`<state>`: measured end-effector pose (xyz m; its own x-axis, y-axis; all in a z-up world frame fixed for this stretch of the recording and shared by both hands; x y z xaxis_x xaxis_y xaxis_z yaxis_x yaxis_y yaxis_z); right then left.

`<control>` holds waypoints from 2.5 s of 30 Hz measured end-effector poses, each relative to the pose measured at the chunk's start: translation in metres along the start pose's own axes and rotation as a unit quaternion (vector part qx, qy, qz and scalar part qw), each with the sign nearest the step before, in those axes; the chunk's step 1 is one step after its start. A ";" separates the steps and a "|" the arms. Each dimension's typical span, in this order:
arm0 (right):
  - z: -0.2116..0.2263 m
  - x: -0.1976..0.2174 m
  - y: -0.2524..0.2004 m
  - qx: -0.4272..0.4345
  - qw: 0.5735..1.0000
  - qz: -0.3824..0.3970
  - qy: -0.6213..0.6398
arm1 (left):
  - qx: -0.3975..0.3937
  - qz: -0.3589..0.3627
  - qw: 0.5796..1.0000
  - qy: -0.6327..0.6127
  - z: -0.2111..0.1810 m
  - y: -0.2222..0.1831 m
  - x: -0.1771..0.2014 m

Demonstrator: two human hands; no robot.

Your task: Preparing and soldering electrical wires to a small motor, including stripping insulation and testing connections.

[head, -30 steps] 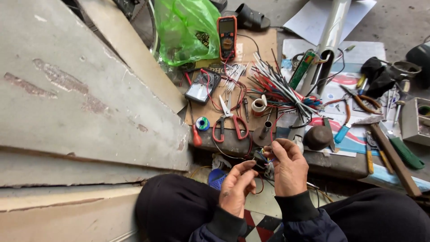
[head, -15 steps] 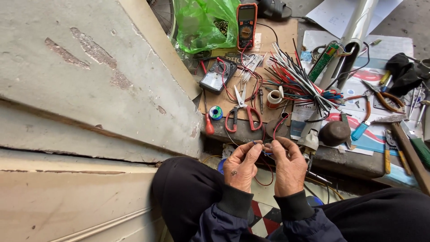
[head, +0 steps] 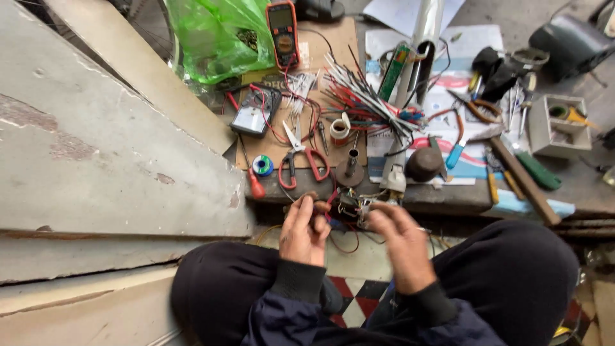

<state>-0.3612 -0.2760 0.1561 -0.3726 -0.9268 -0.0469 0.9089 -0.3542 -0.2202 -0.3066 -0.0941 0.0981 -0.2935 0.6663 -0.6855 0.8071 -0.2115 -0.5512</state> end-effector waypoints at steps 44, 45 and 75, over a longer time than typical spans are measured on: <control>-0.140 0.311 0.245 0.155 0.754 -0.153 -0.620 | -0.085 -0.151 0.941 0.290 0.022 0.024 -0.043; -0.151 0.315 0.239 0.155 0.754 -0.154 -0.619 | -0.085 -0.150 0.941 0.291 0.026 0.025 -0.052; 0.123 0.156 0.059 0.065 0.996 0.052 -0.034 | -0.155 0.058 0.904 0.394 -0.024 -0.011 -0.200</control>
<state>-0.3429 -0.4564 0.2556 -0.2662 -0.9639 0.0037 0.9600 -0.2655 -0.0893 -0.2443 -0.2077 0.2529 0.1603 0.9808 -0.1113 0.9498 -0.1840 -0.2529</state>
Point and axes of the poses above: each hand's wrist, its own y-axis towards the middle knuckle, its own x-axis out of the back of the hand, z = x × y, the point moved 3 cm from there along y, towards the middle knuckle, and after that the axes turned 15 degrees about x, right-handed, at the moved point
